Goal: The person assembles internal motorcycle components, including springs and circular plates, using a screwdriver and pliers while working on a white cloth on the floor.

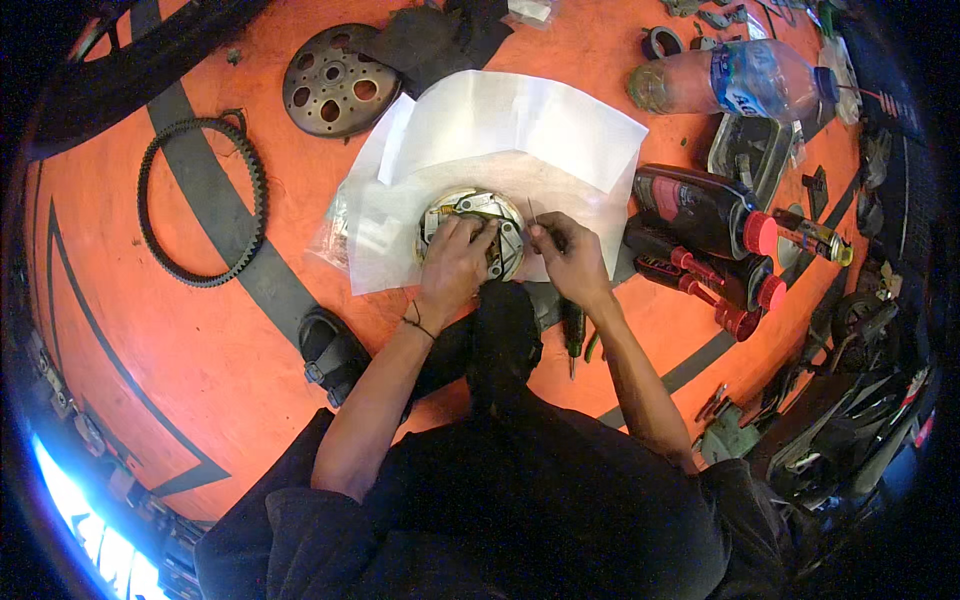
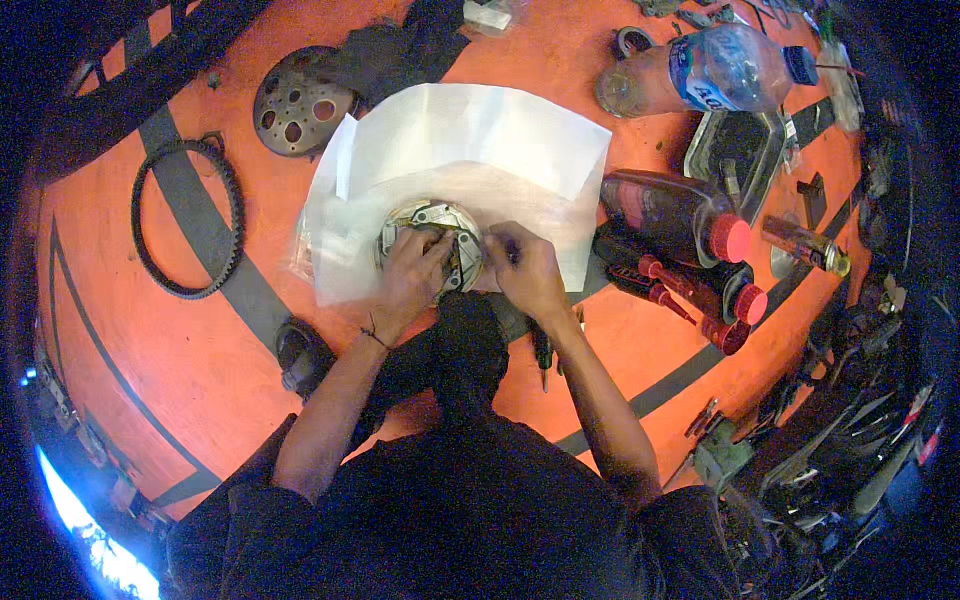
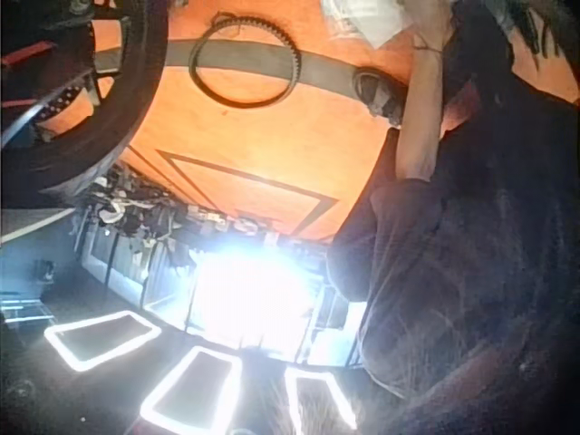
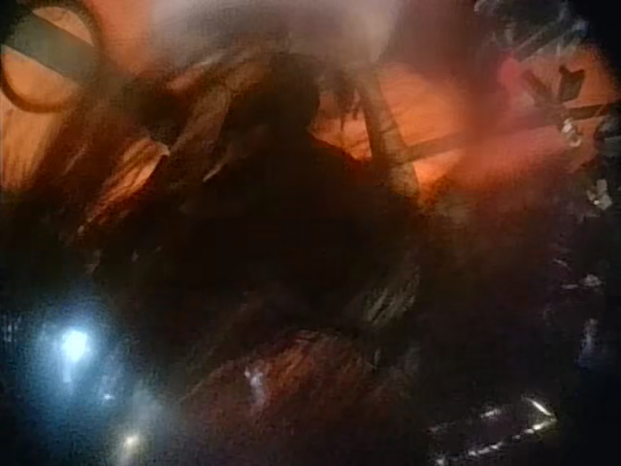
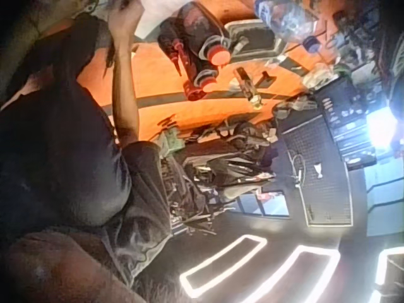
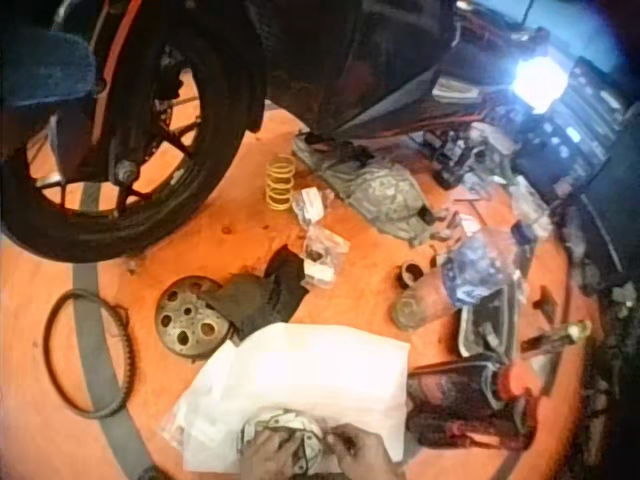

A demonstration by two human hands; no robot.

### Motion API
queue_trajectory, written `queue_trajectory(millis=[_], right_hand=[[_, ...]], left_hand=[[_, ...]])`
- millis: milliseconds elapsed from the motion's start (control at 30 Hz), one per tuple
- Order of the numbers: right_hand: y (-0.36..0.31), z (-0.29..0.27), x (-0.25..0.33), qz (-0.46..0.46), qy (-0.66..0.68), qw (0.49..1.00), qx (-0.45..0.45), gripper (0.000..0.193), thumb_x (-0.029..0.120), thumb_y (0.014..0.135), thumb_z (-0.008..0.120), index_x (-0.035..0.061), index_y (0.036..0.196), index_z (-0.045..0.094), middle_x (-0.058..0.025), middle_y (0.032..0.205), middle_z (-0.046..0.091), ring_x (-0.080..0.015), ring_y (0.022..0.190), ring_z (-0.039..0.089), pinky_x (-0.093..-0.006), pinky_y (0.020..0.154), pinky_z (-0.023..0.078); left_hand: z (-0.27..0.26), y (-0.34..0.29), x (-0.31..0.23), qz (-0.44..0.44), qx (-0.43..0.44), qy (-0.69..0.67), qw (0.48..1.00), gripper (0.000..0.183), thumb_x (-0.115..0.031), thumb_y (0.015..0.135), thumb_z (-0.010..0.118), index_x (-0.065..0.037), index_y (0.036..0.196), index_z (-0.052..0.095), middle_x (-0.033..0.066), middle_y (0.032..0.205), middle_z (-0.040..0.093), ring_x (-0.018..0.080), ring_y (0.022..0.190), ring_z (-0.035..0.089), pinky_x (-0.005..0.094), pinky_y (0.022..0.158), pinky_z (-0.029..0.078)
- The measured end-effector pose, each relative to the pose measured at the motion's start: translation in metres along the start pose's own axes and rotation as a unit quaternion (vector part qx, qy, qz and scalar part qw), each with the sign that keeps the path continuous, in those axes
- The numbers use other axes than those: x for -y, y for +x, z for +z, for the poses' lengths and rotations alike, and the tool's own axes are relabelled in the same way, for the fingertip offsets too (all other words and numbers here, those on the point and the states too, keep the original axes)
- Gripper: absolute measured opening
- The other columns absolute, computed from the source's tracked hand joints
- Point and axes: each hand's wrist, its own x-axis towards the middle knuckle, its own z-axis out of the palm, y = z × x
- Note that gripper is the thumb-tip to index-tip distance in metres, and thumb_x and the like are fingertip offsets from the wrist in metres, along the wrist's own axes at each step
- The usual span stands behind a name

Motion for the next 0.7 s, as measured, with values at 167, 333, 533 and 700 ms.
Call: queue_trajectory(millis=[167, 333, 533, 700], right_hand=[[-0.009, 0.0, -0.003, -0.006, 0.057, 0.998, 0.0, 0.023, 0.016, 0.098, 0.062, -0.0046, 0.105, 0.069, -0.015, 0.081, 0.071, -0.0178, 0.072, 0.066, -0.0328, 0.069, 0.052], [-0.013, 0.0, -0.006, 0.008, 0.044, 0.999, 0.007, 0.02, 0.013, 0.096, 0.063, -0.0049, 0.104, 0.069, -0.0172, 0.081, 0.071, -0.0194, 0.072, 0.066, -0.0342, 0.069, 0.052], [-0.023, 0.001, -0.002, 0.0, 0.022, 1.0, 0.005, 0.025, 0.015, 0.099, 0.062, -0.0073, 0.11, 0.066, -0.012, 0.08, 0.069, -0.0162, 0.072, 0.064, -0.032, 0.069, 0.052], [-0.025, 0.002, -0.011, -0.002, 0.006, 1.0, 0.005, 0.024, 0.012, 0.095, 0.064, -0.0062, 0.111, 0.067, -0.0141, 0.085, 0.072, -0.0172, 0.072, 0.066, -0.0336, 0.07, 0.053]], left_hand=[[0.004, -0.003, -0.002, -0.019, 0.005, 0.022, 1.0, 0.033, 0.001, 0.076, 0.063, -0.002, 0.107, 0.073, 0.0105, 0.093, 0.06, 0.0292, 0.089, 0.057, 0.0398, 0.083, 0.05], [-0.003, 0.009, 0.0, 0.04, 0.058, 0.065, 0.995, 0.03, -0.003, 0.076, 0.064, 0.0, 0.105, 0.072, 0.0099, 0.092, 0.058, 0.0275, 0.093, 0.056, 0.0383, 0.084, 0.05], [-0.026, 0.038, 0.002, 0.087, 0.119, 0.059, 0.987, 0.022, -0.007, 0.074, 0.066, -0.002, 0.096, 0.07, 0.0072, 0.091, 0.058, 0.0254, 0.095, 0.058, 0.0369, 0.081, 0.051], [-0.037, 0.052, 0.008, 0.097, 0.153, 0.013, 0.983, 0.042, -0.002, 0.077, 0.067, -0.005, 0.119, 0.062, 0.0111, 0.108, 0.065, 0.0302, 0.098, 0.063, 0.0407, 0.08, 0.054]])
